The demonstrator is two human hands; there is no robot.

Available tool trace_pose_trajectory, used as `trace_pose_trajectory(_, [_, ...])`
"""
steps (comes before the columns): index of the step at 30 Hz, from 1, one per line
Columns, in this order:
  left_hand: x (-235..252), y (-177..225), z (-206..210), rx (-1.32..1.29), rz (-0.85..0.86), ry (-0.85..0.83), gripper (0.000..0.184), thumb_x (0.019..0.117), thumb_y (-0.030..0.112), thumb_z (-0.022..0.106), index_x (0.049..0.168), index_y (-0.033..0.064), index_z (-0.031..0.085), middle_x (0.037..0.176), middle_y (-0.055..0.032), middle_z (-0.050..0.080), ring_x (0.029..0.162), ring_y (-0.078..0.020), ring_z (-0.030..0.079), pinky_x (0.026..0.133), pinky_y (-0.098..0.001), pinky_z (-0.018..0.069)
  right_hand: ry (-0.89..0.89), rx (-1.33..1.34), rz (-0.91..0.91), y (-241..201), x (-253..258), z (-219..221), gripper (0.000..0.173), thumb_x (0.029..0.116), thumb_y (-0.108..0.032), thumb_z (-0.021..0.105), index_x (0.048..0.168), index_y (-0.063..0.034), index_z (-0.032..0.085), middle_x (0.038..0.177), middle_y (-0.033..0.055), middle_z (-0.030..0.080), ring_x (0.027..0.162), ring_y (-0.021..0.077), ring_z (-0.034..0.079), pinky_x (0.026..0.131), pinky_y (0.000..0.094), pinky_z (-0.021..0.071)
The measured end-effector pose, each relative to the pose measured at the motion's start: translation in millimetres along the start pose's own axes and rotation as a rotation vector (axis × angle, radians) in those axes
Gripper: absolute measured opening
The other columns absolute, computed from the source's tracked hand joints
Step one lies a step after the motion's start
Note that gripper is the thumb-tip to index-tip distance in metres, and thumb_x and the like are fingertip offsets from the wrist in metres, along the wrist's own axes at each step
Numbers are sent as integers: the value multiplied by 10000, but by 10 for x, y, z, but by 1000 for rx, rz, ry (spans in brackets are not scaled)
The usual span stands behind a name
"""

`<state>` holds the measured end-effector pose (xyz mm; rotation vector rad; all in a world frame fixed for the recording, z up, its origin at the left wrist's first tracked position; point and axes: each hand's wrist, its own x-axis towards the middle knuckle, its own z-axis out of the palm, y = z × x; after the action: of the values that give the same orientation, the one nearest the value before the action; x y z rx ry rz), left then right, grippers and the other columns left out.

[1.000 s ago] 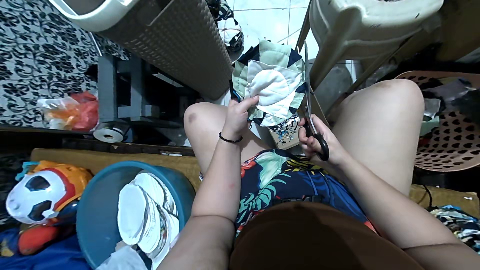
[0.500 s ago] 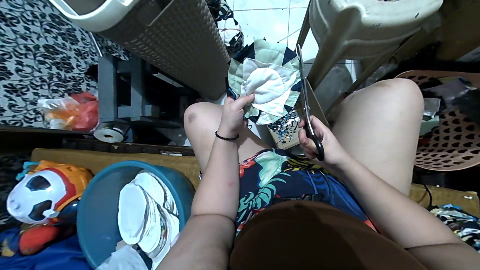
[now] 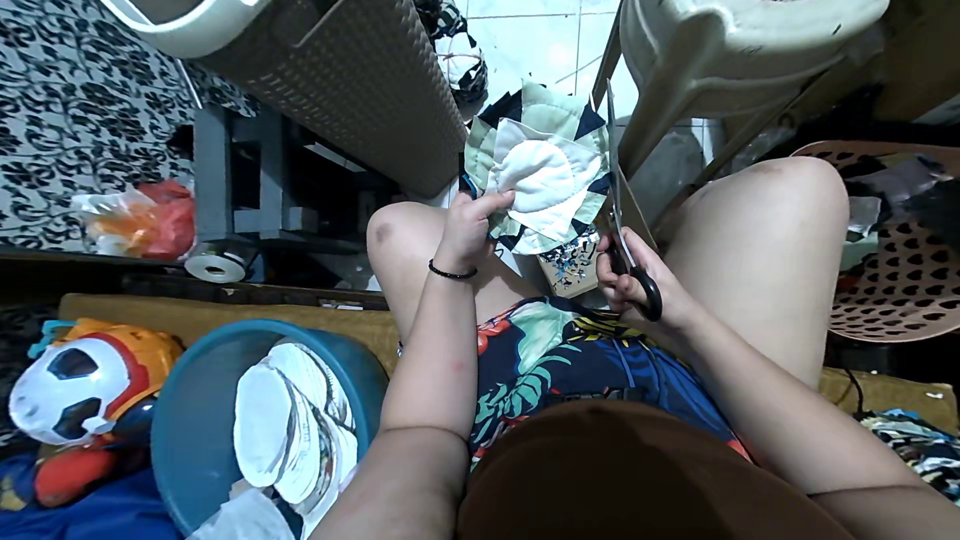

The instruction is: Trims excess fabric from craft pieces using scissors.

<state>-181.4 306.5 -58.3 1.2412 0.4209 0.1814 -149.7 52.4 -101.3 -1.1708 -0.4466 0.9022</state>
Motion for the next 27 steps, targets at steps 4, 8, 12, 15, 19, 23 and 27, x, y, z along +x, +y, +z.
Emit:
trace_pose_trajectory(4, [-14, -5, 13, 22, -12, -3, 178, 937, -30, 506, 1012, 92, 613, 842, 11, 740, 772, -68, 715, 733, -268, 610, 37, -16, 6, -15, 16, 25, 730, 757, -663, 798, 1196, -197, 446, 739, -81, 516, 496, -3, 442, 457, 154, 415])
trace_pose_trajectory(8, [-19, -8, 24, 27, -27, -5, 176, 945, -29, 505, 1032, 87, 604, 856, 7, 740, 783, -72, 717, 738, -268, 611, 80, -24, 29, -46, 16, 34, 711, 754, -617, 823, 1193, -195, 455, 721, -85, 515, 487, -5, 433, 450, 148, 402])
trace_pose_trajectory(12, [9, 7, -34, 65, -13, -13, 167, 938, -16, 511, 1022, 95, 602, 842, 16, 735, 766, -65, 711, 727, -264, 607, 87, -47, 48, -41, -3, 18, 587, 820, -510, 801, 1171, -185, 460, 687, -78, 502, 463, 0, 423, 438, 153, 401])
trace_pose_trajectory(15, [15, 15, -73, 70, -11, -6, 166, 937, -18, 520, 1025, 99, 600, 834, 18, 731, 755, -63, 708, 714, -261, 605, 87, -60, 79, -52, -20, 16, 499, 862, -418, 771, 1171, -179, 460, 661, -80, 490, 453, 0, 422, 435, 152, 403])
trace_pose_trajectory(19, [12, 48, -104, 47, -6, 12, 193, 935, -37, 513, 1058, 97, 578, 855, 9, 730, 767, -71, 712, 714, -264, 609, 82, -91, 113, -70, -37, 4, 465, 881, -366, 748, 1194, -169, 467, 635, -72, 482, 444, 7, 432, 430, 156, 409])
trace_pose_trajectory(23, [40, 57, -189, 90, 20, -12, 192, 919, -29, 529, 1049, 93, 602, 867, 16, 732, 791, -70, 711, 752, -278, 609, 37, -117, 143, -68, -40, -31, 460, 890, -357, 730, 1216, -174, 462, 653, -74, 499, 449, 14, 444, 431, 166, 424])
trace_pose_trajectory(27, [36, 71, -209, 109, 21, -14, 189, 908, -26, 534, 1013, 107, 617, 847, 29, 739, 775, -56, 712, 738, -262, 610, -47, -19, 146, -55, -45, -60, 628, 810, -555, 804, 1191, -185, 469, 672, -83, 519, 466, -4, 450, 442, 151, 418])
